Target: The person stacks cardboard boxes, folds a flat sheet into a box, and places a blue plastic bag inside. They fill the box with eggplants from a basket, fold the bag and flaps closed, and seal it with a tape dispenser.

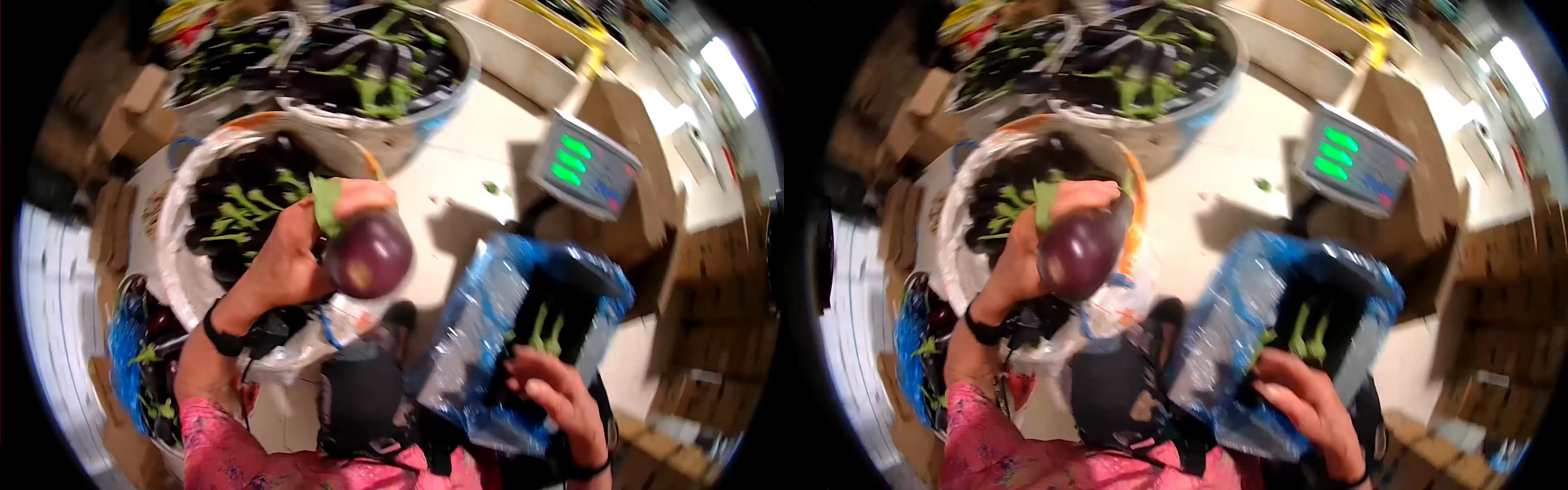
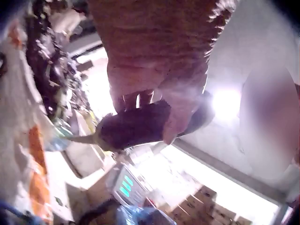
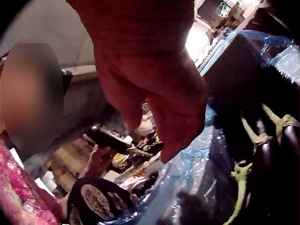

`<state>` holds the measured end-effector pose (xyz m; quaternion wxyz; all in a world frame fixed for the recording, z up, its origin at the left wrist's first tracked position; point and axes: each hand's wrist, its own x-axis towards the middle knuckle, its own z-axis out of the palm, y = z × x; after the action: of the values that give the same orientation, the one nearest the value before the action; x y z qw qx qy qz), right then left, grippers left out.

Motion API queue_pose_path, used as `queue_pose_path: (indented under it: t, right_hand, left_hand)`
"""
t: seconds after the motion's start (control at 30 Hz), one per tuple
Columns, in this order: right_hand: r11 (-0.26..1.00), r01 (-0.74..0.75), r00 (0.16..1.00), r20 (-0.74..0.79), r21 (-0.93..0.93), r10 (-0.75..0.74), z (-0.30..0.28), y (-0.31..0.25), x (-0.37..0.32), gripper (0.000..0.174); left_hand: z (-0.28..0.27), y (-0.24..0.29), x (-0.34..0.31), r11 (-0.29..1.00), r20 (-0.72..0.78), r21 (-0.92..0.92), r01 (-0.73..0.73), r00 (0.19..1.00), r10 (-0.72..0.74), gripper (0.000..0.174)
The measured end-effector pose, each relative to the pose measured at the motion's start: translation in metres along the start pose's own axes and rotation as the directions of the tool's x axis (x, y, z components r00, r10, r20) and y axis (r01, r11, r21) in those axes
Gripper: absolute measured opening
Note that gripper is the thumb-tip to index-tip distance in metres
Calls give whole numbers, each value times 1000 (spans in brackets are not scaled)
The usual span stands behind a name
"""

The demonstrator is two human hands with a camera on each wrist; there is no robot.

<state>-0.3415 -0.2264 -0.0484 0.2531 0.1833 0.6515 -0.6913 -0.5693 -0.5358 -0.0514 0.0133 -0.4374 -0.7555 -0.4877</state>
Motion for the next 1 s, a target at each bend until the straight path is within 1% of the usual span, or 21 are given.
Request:
queue_pose_path:
  t: [0.07,0.13,0.17,0.23,0.27,0.3,0.33,0.37,0.4,0.47,0.5,0.53,0.6,0.63,0.67,0.73,0.77,0.8,0.87,0.93,1.0]
  right_hand:
    - [949,72,981,152,308,-124,-3,6,6,65]
    - [913,163,973,92,375,-211,7,-8,7,70]
    - [865,335,925,46,372,-378,11,-15,8,72]
    - [900,358,932,-39,248,-360,1,-15,-4,72]
    - [878,298,954,-84,374,-288,0,-18,-14,72]
    - [880,222,974,-51,419,-222,-8,-14,-24,77]
    - [862,263,963,-68,433,-259,-14,-4,-31,81]
    - [857,239,970,-73,457,-232,-18,4,-38,88]
    - [851,210,977,-71,482,-201,-21,11,-44,95]
    - [880,212,976,-38,425,-216,-24,30,-43,98]
    - [899,180,975,53,399,-218,-26,38,-39,103]
    - [872,237,945,108,427,-310,-25,50,-32,97]
    - [915,147,933,254,377,-255,-37,68,-27,81]
    - [958,161,943,249,237,-220,-47,82,-23,73]
    - [986,163,969,183,35,-166,-54,77,-26,66]
    - [969,232,967,128,-87,-220,-68,92,-23,63]
    - [956,238,971,67,-169,-230,-74,102,-18,63]
    - [961,177,984,27,-212,-175,-80,107,-12,57]
    - [853,221,943,-118,-473,-310,-86,121,2,47]
    - [910,201,947,-165,-364,-276,-93,134,13,38]
    - [911,185,948,-176,-369,-263,-93,138,15,33]
  left_hand:
    - [32,34,27,937,258,226,-268,943,208,42]
    - [79,63,47,791,333,237,-564,812,479,34]
    - [100,76,51,786,379,208,-582,789,484,37]
    - [121,94,61,797,443,161,-581,765,468,51]
    - [129,92,69,815,446,109,-569,761,472,61]
    - [129,92,72,919,400,-26,-394,838,371,66]
    - [129,92,73,966,376,-167,-198,893,248,70]
    - [135,94,74,917,365,-333,218,927,-88,69]
    - [145,87,77,843,379,-444,304,916,-131,63]
    - [158,94,82,613,712,-384,690,644,-279,70]
    - [172,94,76,533,729,-468,704,649,-217,68]
    - [182,95,74,605,720,-429,670,659,-219,64]
    - [191,95,74,689,748,-301,659,612,-259,59]
    - [196,95,70,697,731,-270,665,612,-301,55]
    - [200,91,68,734,726,-218,644,609,-318,54]
    - [207,81,62,796,710,-112,595,608,-355,53]
    - [215,69,56,863,690,-87,497,655,-308,52]
    - [222,63,51,850,692,-7,527,616,-377,51]
    - [235,55,45,801,679,156,577,527,-511,50]
    - [247,50,42,829,682,196,524,535,-499,48]
    - [259,46,41,848,661,277,451,551,-509,52]
